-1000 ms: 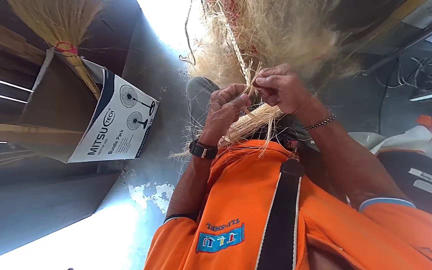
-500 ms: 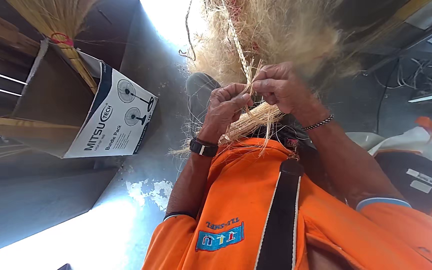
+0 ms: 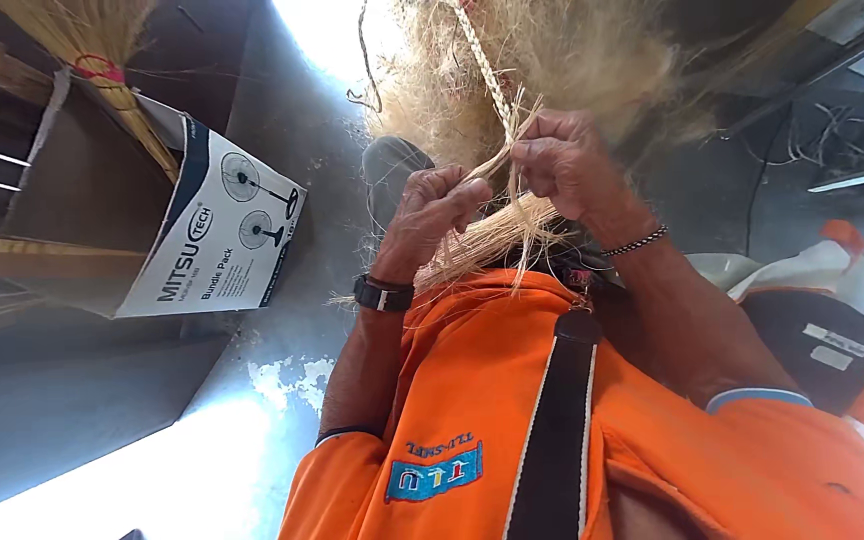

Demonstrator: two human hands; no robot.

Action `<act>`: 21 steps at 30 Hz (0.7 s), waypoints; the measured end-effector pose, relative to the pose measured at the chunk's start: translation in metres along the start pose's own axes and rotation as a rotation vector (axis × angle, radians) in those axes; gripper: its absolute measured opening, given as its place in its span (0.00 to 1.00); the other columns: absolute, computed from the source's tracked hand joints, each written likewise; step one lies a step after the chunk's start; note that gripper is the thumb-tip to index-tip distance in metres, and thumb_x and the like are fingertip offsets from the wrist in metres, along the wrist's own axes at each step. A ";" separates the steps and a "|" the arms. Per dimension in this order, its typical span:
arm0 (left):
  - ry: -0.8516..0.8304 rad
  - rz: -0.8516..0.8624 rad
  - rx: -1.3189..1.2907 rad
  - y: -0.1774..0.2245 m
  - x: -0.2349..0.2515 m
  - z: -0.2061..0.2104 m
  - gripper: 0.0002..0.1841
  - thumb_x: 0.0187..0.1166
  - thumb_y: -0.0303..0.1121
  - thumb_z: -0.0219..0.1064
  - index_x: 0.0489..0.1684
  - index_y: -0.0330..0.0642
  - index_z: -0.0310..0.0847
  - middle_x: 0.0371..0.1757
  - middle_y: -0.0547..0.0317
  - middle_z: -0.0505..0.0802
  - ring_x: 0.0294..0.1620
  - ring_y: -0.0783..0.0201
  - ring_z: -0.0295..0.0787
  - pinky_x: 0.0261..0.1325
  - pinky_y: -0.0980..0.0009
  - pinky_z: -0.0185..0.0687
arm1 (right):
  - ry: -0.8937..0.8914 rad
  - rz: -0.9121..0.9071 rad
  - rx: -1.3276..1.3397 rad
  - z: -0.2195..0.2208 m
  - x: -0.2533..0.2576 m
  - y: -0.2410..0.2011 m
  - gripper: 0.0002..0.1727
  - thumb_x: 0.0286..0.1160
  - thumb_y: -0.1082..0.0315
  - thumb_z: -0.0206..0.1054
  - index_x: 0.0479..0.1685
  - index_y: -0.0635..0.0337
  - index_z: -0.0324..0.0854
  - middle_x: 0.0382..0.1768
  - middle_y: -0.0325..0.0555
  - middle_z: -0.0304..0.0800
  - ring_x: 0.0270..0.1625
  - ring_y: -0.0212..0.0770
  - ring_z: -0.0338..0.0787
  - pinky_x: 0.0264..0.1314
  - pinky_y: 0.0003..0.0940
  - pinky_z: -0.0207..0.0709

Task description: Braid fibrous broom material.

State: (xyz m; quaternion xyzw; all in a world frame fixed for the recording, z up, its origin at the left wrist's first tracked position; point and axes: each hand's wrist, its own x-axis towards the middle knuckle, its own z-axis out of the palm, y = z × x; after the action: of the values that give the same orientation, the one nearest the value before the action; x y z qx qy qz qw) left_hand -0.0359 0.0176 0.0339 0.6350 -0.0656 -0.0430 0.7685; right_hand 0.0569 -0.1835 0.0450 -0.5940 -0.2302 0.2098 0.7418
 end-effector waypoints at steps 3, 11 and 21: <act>-0.064 0.015 -0.038 0.006 -0.004 -0.011 0.06 0.80 0.36 0.66 0.37 0.46 0.86 0.29 0.68 0.89 0.27 0.73 0.83 0.38 0.71 0.83 | 0.015 -0.027 -0.010 -0.010 0.002 -0.008 0.09 0.78 0.73 0.64 0.29 0.54 0.78 0.16 0.30 0.74 0.12 0.23 0.63 0.13 0.18 0.58; -0.291 0.086 -0.099 0.011 -0.020 -0.045 0.08 0.78 0.44 0.71 0.40 0.51 0.87 0.37 0.67 0.93 0.41 0.66 0.91 0.56 0.58 0.89 | 0.107 -0.095 0.027 -0.038 0.004 -0.028 0.09 0.78 0.72 0.61 0.29 0.52 0.79 0.14 0.29 0.71 0.12 0.24 0.64 0.14 0.19 0.60; -0.319 0.056 -0.089 -0.001 -0.051 -0.059 0.12 0.78 0.48 0.70 0.35 0.51 0.89 0.46 0.62 0.95 0.57 0.58 0.91 0.70 0.53 0.83 | 0.304 -0.143 -0.026 -0.068 0.009 -0.053 0.10 0.80 0.72 0.61 0.29 0.52 0.79 0.14 0.29 0.70 0.11 0.25 0.63 0.13 0.20 0.59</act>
State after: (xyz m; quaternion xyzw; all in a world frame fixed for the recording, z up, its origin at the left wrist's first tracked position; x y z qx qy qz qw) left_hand -0.0773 0.0821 0.0198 0.5835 -0.2027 -0.1248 0.7764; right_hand 0.1066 -0.2427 0.0844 -0.6104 -0.1596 0.0612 0.7735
